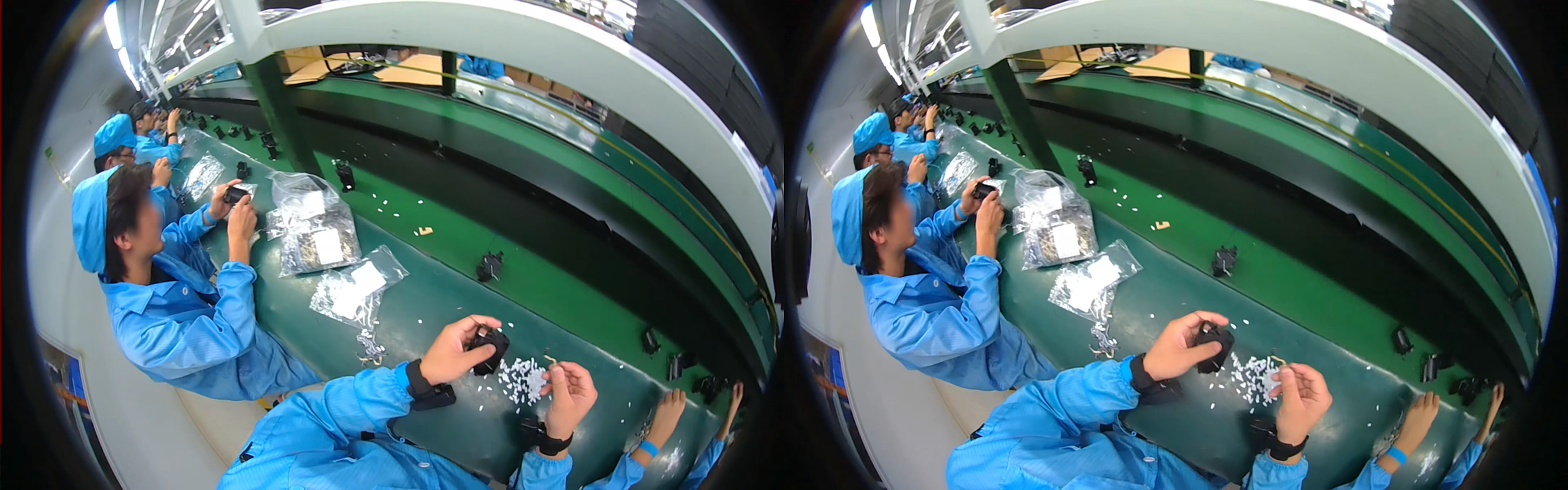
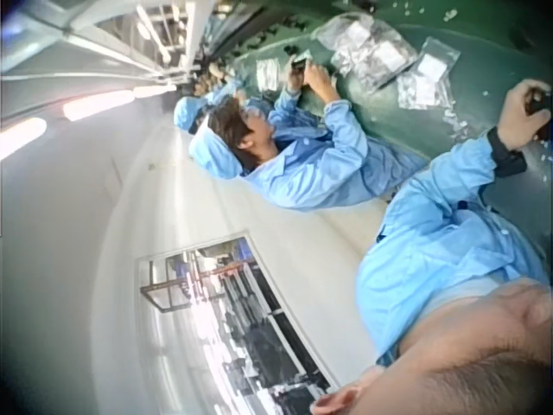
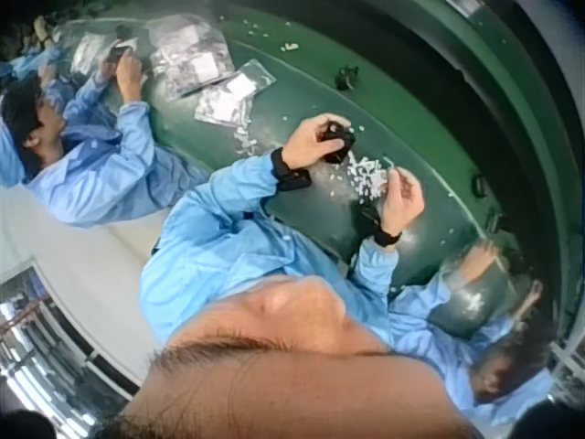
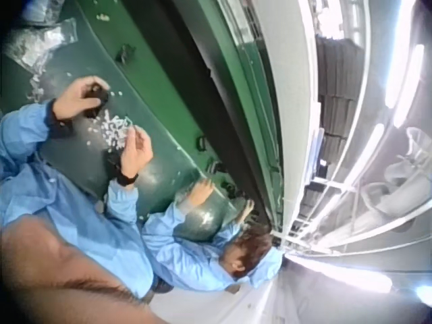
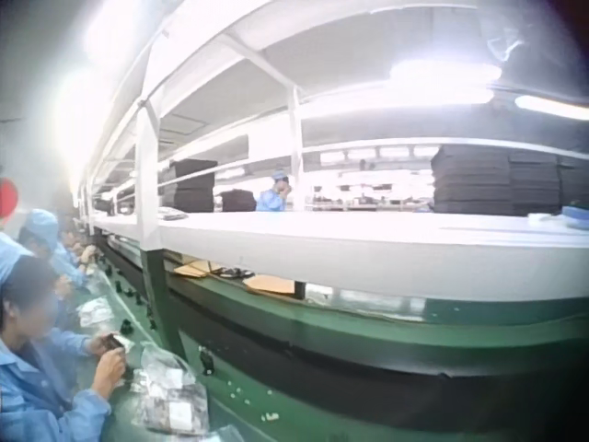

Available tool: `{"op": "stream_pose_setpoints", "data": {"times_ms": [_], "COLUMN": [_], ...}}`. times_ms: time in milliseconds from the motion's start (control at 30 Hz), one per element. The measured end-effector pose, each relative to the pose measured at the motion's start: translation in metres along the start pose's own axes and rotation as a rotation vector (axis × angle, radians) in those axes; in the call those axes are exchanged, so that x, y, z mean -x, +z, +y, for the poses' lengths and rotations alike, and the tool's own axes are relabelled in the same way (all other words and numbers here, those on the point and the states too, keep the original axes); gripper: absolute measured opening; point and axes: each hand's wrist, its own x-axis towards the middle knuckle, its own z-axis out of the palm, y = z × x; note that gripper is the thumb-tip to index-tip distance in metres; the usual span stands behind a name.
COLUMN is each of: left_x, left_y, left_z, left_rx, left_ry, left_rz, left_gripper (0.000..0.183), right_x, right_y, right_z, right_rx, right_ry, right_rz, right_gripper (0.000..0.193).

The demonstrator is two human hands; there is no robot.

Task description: The person is manually assembling small white pins into black plastic electronic components on a factory assembly line.

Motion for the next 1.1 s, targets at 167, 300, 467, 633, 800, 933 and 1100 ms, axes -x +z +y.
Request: {"op": "stream_pose_setpoints", "data": {"times_ms": [167, 300, 467, 633, 800, 933, 1100], "left_x": [-0.002, 0.001, 0.002, 0.003, 0.004, 0.003, 0.004], "left_y": [0.007, 0.005, 0.015, 0.014, 0.015, 0.015, 0.016], "left_z": [0.008, 0.001, 0.003, 0.011, 0.005, 0.011, 0.008], "left_rx": [-0.028, -0.139, -0.255, -0.412, -0.520, -0.550, -0.608], "left_ry": [-0.229, -0.218, -0.148, -0.179, 0.015, -0.047, 0.011], "left_rz": [-0.006, -0.011, -0.032, -0.090, -0.057, -0.073, -0.081], "left_gripper": [0.030, 0.034, 0.040, 0.046, 0.048, 0.049, 0.048], "right_x": [0.011, 0.010, 0.010, 0.017, 0.022, 0.021, 0.018], "right_y": [0.008, 0.013, 0.013, 0.017, 0.017, 0.020, 0.017], "right_z": [-0.003, -0.004, -0.003, -0.003, 0.002, 0.000, 0.001], "right_rx": [-0.088, -0.136, -0.054, -0.083, -0.039, -0.091, -0.126], "right_ry": [0.091, 0.098, 0.026, 0.015, -0.035, -0.036, -0.002], "right_rz": [-0.150, -0.220, -0.191, -0.144, -0.142, -0.137, -0.081], "right_gripper": [0.017, 0.018, 0.022, 0.037, 0.037, 0.038, 0.037]}}
